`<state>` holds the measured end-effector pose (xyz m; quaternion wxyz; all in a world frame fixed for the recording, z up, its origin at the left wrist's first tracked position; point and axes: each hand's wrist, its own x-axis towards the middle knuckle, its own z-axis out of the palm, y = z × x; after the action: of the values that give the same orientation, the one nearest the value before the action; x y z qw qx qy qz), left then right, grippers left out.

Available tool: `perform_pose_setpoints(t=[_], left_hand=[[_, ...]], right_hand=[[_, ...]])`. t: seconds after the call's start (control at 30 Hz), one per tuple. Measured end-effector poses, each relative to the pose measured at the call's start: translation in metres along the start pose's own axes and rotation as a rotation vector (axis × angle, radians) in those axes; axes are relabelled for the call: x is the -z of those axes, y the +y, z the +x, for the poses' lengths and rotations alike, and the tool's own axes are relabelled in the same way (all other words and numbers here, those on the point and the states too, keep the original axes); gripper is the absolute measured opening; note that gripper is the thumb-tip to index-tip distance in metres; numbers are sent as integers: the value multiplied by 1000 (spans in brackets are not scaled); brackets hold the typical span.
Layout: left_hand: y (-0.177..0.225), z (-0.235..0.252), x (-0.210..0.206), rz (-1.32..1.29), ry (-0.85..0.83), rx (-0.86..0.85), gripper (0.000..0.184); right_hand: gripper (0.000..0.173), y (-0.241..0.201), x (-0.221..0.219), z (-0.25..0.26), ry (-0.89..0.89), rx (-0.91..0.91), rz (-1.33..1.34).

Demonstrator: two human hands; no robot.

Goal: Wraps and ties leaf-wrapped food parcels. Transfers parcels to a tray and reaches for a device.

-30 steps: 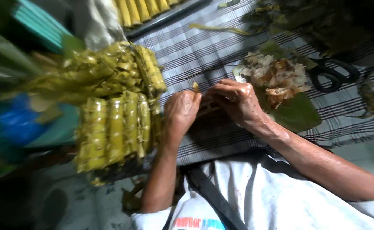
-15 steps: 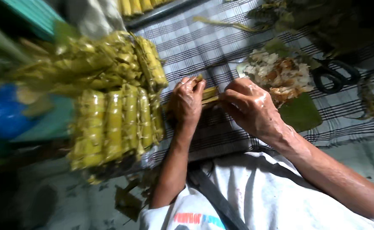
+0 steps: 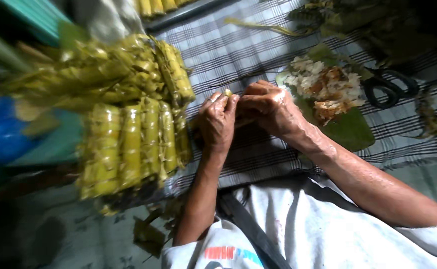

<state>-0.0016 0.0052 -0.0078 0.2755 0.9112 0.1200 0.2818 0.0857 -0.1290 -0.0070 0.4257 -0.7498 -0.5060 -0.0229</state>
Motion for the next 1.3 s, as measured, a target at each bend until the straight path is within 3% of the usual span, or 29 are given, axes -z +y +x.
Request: perform_pose_setpoints(t=[0.1, 0.23, 0.37, 0.7, 0.9, 1.13, 1.3], left_hand=[[1, -7, 8, 77, 33, -86, 18], [6, -15, 11, 122, 26, -12, 6], [15, -19, 12, 136, -23, 71, 5], [23, -35, 21, -275, -117, 383, 14], [22, -42, 25, -403, -139, 518, 12], [23, -34, 19, -657, -151, 614, 8], [23, -31, 21, -695, -212, 606, 7]], right_hand=[[15, -10, -4, -10, 11, -4, -39], [13, -5, -9, -11, -1, 1, -39], [10, 0, 0, -6, -35, -53, 33], [13, -12, 6, -9, 32, -86, 87], [13, -13, 7, -11, -39, -165, 174], [9, -10, 15, 3, -72, -67, 379], [14, -3, 7, 9, -41, -222, 454]])
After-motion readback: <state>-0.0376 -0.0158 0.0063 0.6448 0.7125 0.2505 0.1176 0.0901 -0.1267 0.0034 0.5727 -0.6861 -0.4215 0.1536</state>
